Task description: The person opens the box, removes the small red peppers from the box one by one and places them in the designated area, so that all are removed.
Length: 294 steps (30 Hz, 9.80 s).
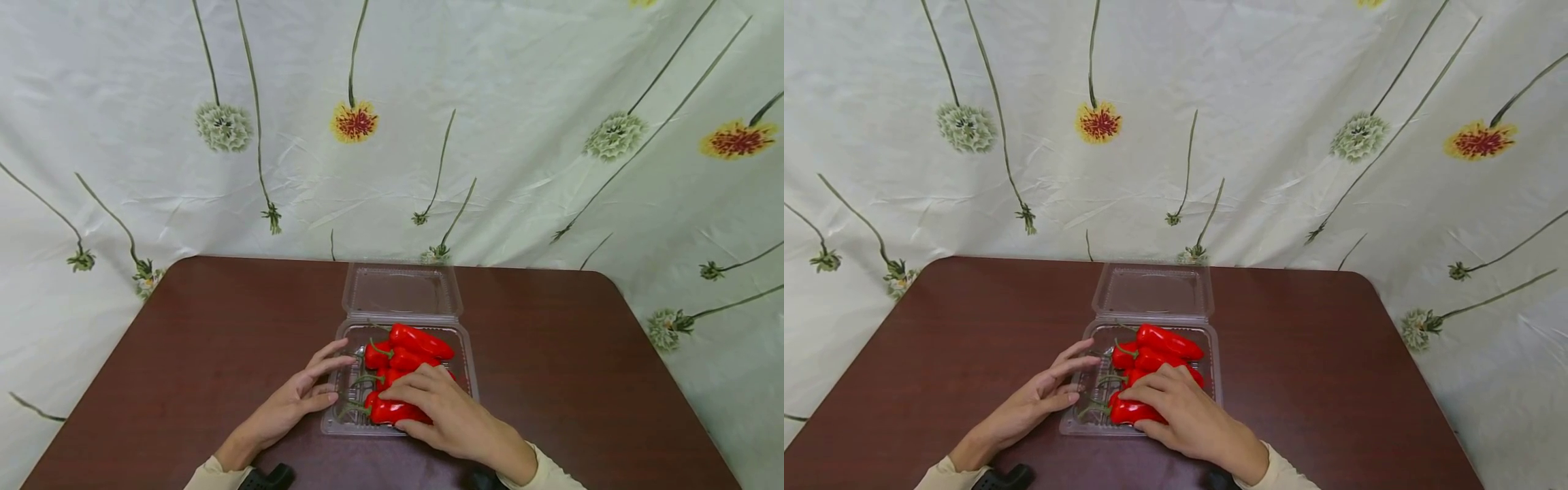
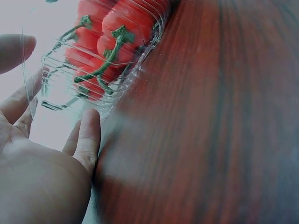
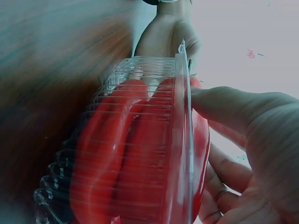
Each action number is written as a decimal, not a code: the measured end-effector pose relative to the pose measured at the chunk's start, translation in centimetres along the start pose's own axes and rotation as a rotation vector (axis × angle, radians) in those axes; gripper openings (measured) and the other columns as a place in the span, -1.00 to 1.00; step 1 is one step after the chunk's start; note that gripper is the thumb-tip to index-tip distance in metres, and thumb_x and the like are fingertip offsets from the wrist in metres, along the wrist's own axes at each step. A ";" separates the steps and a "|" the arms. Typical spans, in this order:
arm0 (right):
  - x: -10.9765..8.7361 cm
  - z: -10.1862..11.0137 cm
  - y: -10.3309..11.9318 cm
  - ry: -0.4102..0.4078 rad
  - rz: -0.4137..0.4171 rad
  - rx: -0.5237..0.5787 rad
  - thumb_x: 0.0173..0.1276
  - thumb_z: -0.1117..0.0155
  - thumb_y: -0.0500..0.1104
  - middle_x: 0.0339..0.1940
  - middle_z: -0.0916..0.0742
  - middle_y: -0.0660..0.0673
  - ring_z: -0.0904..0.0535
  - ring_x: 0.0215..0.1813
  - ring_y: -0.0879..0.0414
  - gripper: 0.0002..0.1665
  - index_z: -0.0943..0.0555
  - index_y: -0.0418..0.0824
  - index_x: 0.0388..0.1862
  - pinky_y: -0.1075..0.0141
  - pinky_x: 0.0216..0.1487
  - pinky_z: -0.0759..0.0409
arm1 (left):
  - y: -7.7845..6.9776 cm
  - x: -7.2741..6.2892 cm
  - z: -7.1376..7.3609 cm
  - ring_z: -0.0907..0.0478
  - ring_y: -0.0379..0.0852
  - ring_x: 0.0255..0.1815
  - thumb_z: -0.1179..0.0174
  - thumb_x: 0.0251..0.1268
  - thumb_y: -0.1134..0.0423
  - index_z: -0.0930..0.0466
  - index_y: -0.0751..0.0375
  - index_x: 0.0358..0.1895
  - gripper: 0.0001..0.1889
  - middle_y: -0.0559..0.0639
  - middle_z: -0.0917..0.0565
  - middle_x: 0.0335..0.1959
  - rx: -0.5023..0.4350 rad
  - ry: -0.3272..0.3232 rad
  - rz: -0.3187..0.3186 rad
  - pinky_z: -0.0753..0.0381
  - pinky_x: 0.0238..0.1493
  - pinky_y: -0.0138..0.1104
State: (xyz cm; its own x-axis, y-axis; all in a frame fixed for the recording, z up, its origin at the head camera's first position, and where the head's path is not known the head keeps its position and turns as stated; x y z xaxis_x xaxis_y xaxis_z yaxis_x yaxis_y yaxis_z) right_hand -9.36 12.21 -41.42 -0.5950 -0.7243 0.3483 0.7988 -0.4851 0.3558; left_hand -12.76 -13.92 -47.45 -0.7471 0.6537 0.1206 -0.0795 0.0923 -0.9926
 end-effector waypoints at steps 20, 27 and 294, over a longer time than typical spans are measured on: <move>0.0 0.0 0.5 -0.007 0.066 -0.106 0.36 -0.38 -0.05 0.05 -0.72 0.20 -0.55 0.05 0.27 -0.52 -0.57 0.08 0.25 0.32 0.01 -0.36 | -0.1 -0.1 -0.1 -0.08 -0.45 0.50 0.03 0.51 0.48 -0.18 0.30 0.53 -0.44 0.25 0.32 0.63 -0.015 0.003 -0.001 -0.41 0.26 -0.42; -0.1 0.2 0.5 -0.018 0.055 -0.160 0.33 -0.42 0.00 -0.04 -0.74 0.22 -0.50 -0.03 0.27 -0.55 -0.60 0.10 0.19 0.34 -0.05 -0.28 | -0.1 -0.1 -0.1 -0.08 -0.46 0.50 0.01 0.51 0.47 -0.18 0.32 0.52 -0.44 0.25 0.30 0.63 -0.003 0.000 0.002 -0.42 0.25 -0.42; -0.8 3.6 -3.8 0.108 -0.234 0.430 0.35 -0.39 -0.17 0.27 -0.60 0.14 -0.51 0.23 0.14 -0.37 -0.46 0.15 0.36 0.20 0.18 -0.59 | 0.0 -0.1 -0.2 -0.08 -0.41 0.51 0.03 0.50 0.49 -0.18 0.36 0.51 -0.45 0.21 0.27 0.64 -0.006 -0.004 -0.025 -0.41 0.27 -0.38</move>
State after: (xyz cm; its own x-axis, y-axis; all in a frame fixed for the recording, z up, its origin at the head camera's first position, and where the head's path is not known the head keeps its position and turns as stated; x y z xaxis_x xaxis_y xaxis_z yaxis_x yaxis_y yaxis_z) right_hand -12.25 16.37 -39.90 -0.7231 -0.6779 0.1327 0.5228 -0.4114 0.7466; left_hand -12.53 -13.88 -47.43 -0.7473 0.6484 0.1452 -0.0939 0.1134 -0.9891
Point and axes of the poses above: each hand's wrist, its own x-axis towards the middle knuckle, its own z-axis out of the back of the hand, y = z × x, the point moved 3 cm from there along x, towards the middle knuckle
